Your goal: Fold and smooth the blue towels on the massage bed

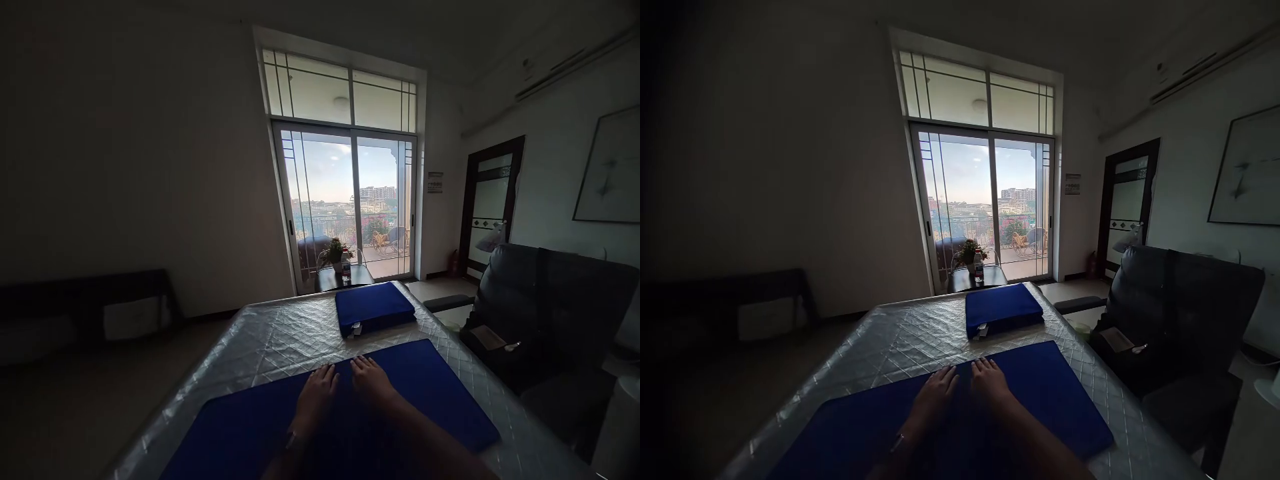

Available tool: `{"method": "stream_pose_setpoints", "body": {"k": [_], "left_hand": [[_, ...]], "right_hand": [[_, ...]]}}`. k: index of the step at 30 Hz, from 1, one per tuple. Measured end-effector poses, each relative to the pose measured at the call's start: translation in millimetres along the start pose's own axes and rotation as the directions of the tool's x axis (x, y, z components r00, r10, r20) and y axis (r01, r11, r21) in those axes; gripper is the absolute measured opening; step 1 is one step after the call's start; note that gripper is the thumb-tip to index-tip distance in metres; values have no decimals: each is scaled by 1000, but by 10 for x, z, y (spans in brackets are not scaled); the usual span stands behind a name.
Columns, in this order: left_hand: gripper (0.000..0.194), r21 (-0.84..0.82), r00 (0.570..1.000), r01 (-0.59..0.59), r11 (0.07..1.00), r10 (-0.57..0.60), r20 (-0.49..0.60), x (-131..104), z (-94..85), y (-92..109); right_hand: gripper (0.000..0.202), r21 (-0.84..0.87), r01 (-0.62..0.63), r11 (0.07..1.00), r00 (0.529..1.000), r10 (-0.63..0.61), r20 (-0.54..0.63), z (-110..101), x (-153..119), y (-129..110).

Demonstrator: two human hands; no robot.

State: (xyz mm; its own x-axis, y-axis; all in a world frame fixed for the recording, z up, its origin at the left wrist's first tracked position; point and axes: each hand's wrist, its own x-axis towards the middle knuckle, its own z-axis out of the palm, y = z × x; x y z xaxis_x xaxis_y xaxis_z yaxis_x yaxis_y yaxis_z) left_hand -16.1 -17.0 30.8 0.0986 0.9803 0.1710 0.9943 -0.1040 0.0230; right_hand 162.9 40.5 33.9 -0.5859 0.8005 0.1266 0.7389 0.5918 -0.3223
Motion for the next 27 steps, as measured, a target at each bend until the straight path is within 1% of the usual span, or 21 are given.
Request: {"method": "stream_pose_setpoints", "body": {"k": [2, 4, 6, 8, 10, 12, 13, 15, 16, 18, 20, 23, 27], "left_hand": [[60, 51, 999, 22, 998, -24, 45, -68, -15, -111], [62, 107, 994, 64, 992, -73, 79, -182, -49, -274], [64, 151, 986, 113, 982, -130, 104, -323, -93, -498], [66, 230, 969, 156, 961, -193, 151, -479, -134, -792], [68, 337, 938, 202, 920, -281, 205, -641, -154, -1138], [70, 438, 901, 244, 865, -369, 227, -794, -150, -1478], [70, 470, 890, 258, 844, -397, 225, -860, -142, -1623], [69, 496, 891, 266, 827, -407, 200, -957, -126, -1822], [69, 495, 898, 268, 826, -400, 182, -987, -123, -1872], [68, 484, 904, 283, 828, -399, 155, -1016, -130, -1889], [67, 491, 897, 294, 820, -414, 155, -1024, -143, -1850], [66, 492, 897, 290, 821, -412, 158, -1039, -123, -1825], [65, 433, 901, 316, 844, -410, 141, -1012, -51, -1927]], "right_hand": [[66, 32, 30, 999, 999, -30, 11, 125, 79, -161], [67, 58, 30, 998, 999, -31, 17, 210, 127, -229], [68, 77, 15, 997, 1000, -16, 20, 253, 136, -212], [69, 86, -4, 996, 1000, 2, 22, 241, 102, -100], [70, 82, -32, 996, 999, 31, 20, 158, 24, 129], [71, 64, -95, 993, 995, 94, 14, 7, -97, 476], [72, 51, -143, 988, 990, 143, 8, -86, -170, 680], [70, 19, -258, 966, 966, 259, -18, -272, -327, 1097], [69, 4, -315, 949, 949, 314, -35, -351, -403, 1286], [68, -18, -400, 916, 915, 398, -64, -458, -524, 1584], [69, -36, -451, 892, 891, 446, -88, -487, -586, 1755], [68, -55, -482, 874, 872, 473, -126, -440, -584, 1829], [69, -72, -489, 869, 861, 469, -196, -376, -571, 1773]]}}
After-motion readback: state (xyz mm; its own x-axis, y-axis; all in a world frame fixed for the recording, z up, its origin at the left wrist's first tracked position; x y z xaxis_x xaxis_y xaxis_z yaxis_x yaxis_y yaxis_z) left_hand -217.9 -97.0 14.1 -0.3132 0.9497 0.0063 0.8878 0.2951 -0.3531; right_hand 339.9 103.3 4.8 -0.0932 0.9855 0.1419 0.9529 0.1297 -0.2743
